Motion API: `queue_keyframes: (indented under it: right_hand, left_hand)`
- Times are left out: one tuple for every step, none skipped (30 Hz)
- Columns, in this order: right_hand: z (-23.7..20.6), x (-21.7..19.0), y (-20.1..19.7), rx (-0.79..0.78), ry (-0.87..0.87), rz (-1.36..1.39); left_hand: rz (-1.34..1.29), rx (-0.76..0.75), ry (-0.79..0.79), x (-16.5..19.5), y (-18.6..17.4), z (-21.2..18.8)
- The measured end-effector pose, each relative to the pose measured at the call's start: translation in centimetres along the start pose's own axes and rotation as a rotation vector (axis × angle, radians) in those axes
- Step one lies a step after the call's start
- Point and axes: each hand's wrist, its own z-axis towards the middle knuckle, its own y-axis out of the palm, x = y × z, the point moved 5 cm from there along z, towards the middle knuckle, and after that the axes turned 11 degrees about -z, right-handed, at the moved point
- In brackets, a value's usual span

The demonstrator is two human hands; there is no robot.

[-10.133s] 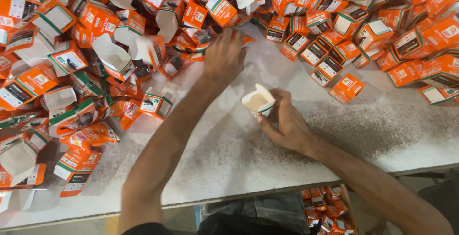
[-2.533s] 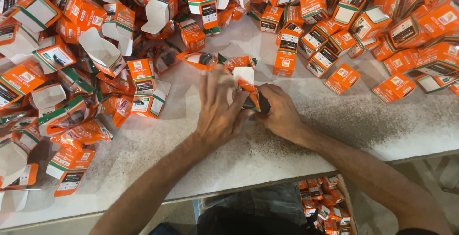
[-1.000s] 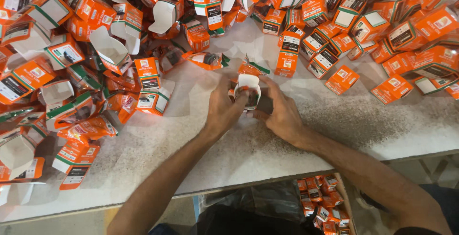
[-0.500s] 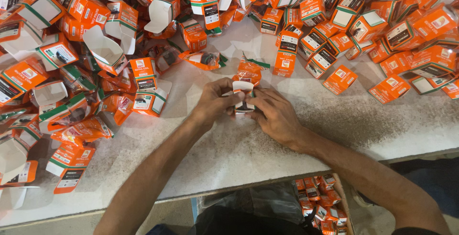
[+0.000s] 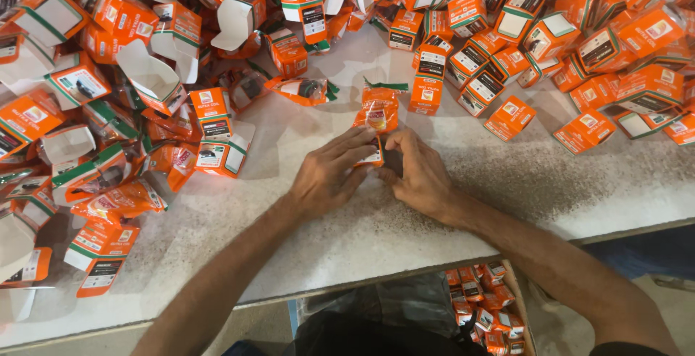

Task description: The person picks small orange product boxes from a large pile on the table, opens a white paper cup-like container, places a box inside it, and tosses the packed container aside, repeating this cycle continuously.

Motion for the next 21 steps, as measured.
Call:
queue_keyframes:
  right_hand:
    - [0.0,0.0,0.0,0.003,-0.002,-0.002]
    - [0.0,-0.1,0.0,-0.005,0.004,-0.001]
    - [0.1,-0.1,-0.1,-0.011,0.012,-0.004]
    - [0.1,-0.1,-0.2,-0.017,0.021,-0.007]
    - [0.1,-0.3,-0.4,-0.013,-0.013,-0.033]
    - [0.1,-0.5,-0.5,-0.008,-0.047,-0.056]
    - [0.2,-0.8,-0.6,-0.003,-0.080,-0.077]
    - [0.2,-1.3,-0.7,0.024,-0.156,-0.086]
    - [0.2,-1.7,-1.0,0.055,-0.229,-0.098]
    - [0.1,-2.2,-1.4,0.086,-0.302,-0.111]
    - [0.1,-2.2,-1.7,0.072,-0.321,-0.143]
    - [0.1,-2.1,-2.3,0.060,-0.341,-0.177]
    - [0.2,-2.1,-2.9,0.050,-0.363,-0.214]
    - [0.3,-1.7,-4.4,0.125,-0.380,-0.246]
    - [0.2,-1.2,-6.1,0.198,-0.394,-0.274]
    - [0.2,0.1,-8.3,0.332,-0.248,-0.334]
    - [0.3,1.3,-9.9,0.459,-0.101,-0.391]
    - [0.3,1.6,-11.1,0.623,-0.071,-0.653]
    - [0.1,1.8,-12.2,0.785,-0.046,-0.914]
    - [0.3,2.4,-12.1,0.744,-0.037,-0.798]
    - [0.6,3.1,-12.0,0.710,-0.028,-0.685]
  left_hand:
    - [-0.039,0.021,-0.034,-0.3,0.0,0.1]
    - [-0.082,0.039,-0.069,-0.6,0.1,0.0]
    - [-0.063,0.030,-0.049,-0.5,0.2,0.1]
    - [-0.047,0.021,-0.028,-0.3,0.4,0.1]
    - [-0.030,0.013,-0.011,-0.1,0.4,0.1]
    - [0.019,-0.024,0.038,0.3,0.5,0.1]
    - [0.069,-0.062,0.086,0.8,0.6,0.0]
    - [0.118,-0.102,0.134,1.3,0.6,-0.1]
    - [0.129,-0.107,0.128,1.4,0.4,-0.1]
    - [0.138,-0.112,0.122,1.6,0.2,-0.1]
    - [0.148,-0.113,0.118,1.7,-0.1,0.0]
    - [0.147,-0.073,0.125,1.8,-0.4,0.1]
    - [0.146,-0.031,0.135,1.8,-0.7,0.4]
    - [0.148,0.015,0.146,1.8,-0.8,0.9]
    - [0.175,0.092,0.163,1.7,-0.8,1.5]
    - [0.201,0.172,0.174,1.6,-0.5,2.6]
    - [0.225,0.254,0.179,1.5,0.1,3.5]
    - [0.290,0.240,0.181,1.2,1.3,5.0]
    - [0.356,0.226,0.184,0.9,2.9,6.8]
    - [0.383,0.243,0.147,0.6,4.5,8.6]
    - [0.412,0.258,0.119,0.2,5.8,10.4]
